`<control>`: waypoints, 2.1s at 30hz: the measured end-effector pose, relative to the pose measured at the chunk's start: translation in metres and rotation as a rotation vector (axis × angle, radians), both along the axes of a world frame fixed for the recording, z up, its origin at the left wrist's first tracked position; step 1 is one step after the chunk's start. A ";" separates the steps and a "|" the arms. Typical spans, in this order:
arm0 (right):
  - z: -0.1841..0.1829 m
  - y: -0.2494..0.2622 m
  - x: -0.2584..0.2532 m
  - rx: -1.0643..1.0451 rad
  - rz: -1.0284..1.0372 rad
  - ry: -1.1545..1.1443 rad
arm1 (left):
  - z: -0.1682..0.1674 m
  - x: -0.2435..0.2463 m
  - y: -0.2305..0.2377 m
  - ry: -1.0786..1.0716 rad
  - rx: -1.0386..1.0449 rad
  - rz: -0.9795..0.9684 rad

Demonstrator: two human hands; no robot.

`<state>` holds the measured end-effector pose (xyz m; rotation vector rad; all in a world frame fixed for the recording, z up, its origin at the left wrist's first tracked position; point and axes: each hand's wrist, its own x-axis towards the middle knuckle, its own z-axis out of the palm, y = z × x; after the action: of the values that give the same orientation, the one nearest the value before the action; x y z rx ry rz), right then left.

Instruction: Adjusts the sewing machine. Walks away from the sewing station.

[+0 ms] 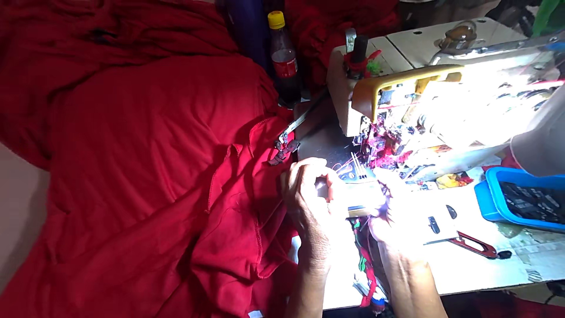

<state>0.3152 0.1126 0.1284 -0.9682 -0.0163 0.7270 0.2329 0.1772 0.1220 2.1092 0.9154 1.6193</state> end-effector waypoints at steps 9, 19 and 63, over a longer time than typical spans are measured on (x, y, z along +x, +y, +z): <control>0.000 0.003 -0.001 -0.017 -0.052 0.032 | -0.001 0.001 0.001 -0.006 0.023 0.019; 0.001 0.003 0.000 -0.031 -0.040 0.039 | 0.000 0.000 0.000 0.003 0.004 0.012; 0.002 0.004 0.000 -0.058 -0.056 0.039 | -0.001 -0.001 0.000 0.007 -0.004 0.009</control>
<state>0.3150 0.1169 0.1309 -1.0060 0.0656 0.6979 0.2322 0.1775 0.1212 2.1128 0.9313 1.6145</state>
